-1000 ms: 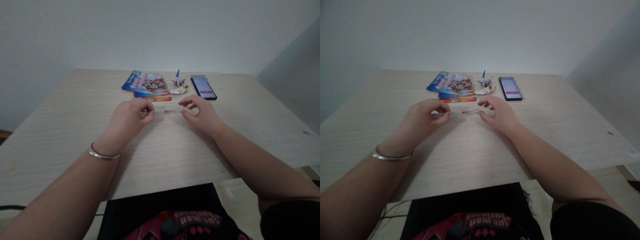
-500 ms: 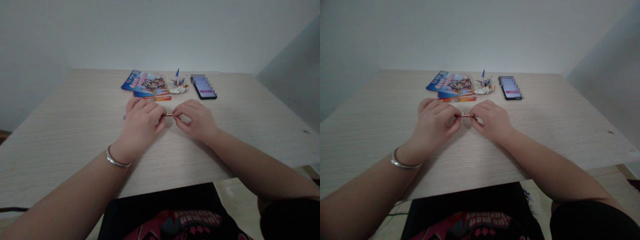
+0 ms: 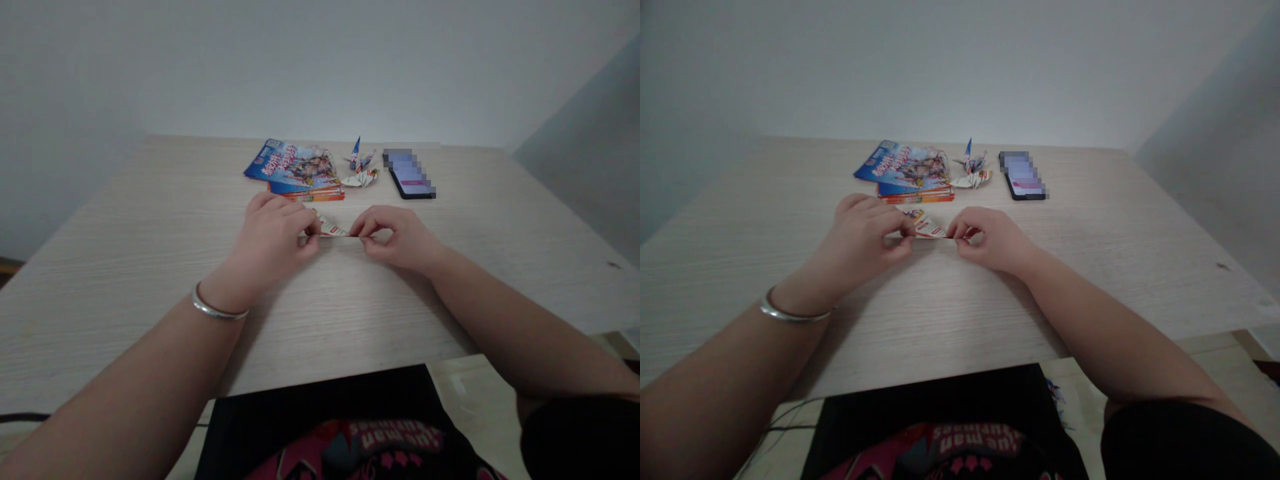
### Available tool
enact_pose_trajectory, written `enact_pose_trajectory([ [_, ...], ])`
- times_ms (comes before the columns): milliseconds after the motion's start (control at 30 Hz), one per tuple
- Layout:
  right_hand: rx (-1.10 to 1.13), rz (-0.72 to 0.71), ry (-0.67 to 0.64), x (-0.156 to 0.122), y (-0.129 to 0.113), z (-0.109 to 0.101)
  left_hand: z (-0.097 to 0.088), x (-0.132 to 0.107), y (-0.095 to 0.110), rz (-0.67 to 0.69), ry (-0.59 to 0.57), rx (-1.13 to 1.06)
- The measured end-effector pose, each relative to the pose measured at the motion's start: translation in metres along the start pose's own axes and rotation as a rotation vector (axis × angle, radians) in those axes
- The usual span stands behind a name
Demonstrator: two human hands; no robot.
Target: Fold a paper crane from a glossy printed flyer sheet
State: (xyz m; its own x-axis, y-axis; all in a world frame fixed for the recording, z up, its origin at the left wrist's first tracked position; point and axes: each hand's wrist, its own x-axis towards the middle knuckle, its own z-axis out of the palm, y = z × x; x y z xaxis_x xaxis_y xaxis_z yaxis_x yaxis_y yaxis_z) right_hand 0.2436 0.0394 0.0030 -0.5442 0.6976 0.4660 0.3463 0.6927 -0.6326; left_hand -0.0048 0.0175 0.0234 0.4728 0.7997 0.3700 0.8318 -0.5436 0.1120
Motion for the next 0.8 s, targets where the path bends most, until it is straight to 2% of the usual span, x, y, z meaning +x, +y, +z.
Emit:
enact_pose_trajectory([
  [300, 0.060, 0.126, -0.034, -0.005, 0.015, -0.015, -0.002, 0.000, -0.020, -0.087, -0.131, 0.041],
  [633, 0.095, 0.185, -0.107, -0.011, 0.030, -0.022, -0.001, -0.003, -0.044, -0.009, -0.354, 0.082],
  [700, 0.084, 0.197, -0.122, -0.012, 0.032, -0.025, 0.000, -0.004, -0.046, -0.040, -0.329, 0.060],
  [800, 0.024, 0.177, -0.163, -0.010, 0.036, -0.031, 0.003, -0.003, -0.043, -0.079, -0.224, -0.040],
])
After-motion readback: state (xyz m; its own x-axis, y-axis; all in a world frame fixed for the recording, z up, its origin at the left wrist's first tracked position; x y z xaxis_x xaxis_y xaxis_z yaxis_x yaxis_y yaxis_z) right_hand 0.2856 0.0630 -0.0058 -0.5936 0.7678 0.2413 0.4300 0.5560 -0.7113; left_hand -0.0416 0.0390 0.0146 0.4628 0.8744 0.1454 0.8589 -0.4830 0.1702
